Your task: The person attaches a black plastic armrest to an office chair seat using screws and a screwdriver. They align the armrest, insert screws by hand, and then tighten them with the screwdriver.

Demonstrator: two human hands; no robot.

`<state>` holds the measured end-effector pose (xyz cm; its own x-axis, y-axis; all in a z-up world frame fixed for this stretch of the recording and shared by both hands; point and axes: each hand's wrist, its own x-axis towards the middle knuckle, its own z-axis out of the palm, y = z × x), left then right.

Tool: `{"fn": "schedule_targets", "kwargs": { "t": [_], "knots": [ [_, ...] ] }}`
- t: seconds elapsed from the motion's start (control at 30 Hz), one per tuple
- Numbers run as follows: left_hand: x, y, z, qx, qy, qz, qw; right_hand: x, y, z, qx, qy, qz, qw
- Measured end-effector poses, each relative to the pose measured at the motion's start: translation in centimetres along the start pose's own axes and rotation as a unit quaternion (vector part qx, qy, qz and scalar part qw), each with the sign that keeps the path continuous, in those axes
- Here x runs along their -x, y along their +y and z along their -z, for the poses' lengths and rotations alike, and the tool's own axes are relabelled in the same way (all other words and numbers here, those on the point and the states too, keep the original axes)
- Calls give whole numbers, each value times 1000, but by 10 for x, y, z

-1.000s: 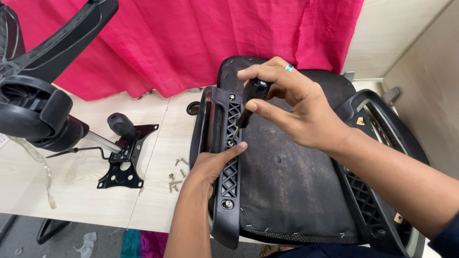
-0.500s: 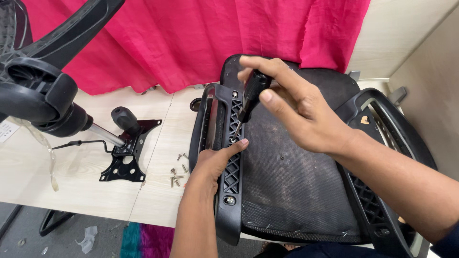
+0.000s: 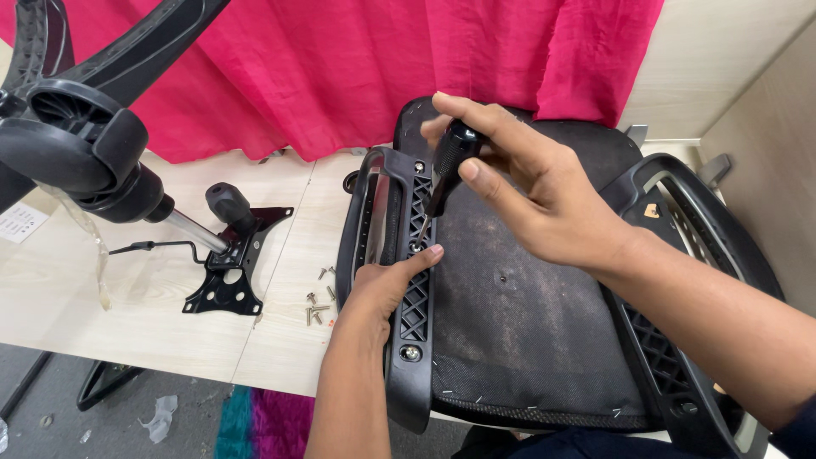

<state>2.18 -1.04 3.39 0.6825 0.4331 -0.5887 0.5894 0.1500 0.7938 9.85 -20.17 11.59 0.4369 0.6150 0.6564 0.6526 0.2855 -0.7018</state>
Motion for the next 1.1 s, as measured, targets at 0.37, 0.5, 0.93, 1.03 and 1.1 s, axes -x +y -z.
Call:
{"fn": "schedule_targets", "kwargs": {
  "t": [0.37, 0.5, 0.93, 1.03, 1.1],
  "knots": [
    [3, -1, -1, 16, 3, -5, 1000, 1, 1, 4, 42, 12, 3, 999],
    [3, 0, -1, 10, 13, 3, 1000, 2, 5, 6, 79, 20, 13, 997],
    [1, -4, -1, 14, 18, 11, 1000, 5, 9, 7, 96, 11, 19, 995],
    [1, -5, -1, 20, 11, 4, 1000, 6, 11, 6, 110, 18, 5, 994],
    [1, -6, -1, 23, 10, 1, 1000, 9, 8, 6, 84, 12, 38, 996]
  ]
}}
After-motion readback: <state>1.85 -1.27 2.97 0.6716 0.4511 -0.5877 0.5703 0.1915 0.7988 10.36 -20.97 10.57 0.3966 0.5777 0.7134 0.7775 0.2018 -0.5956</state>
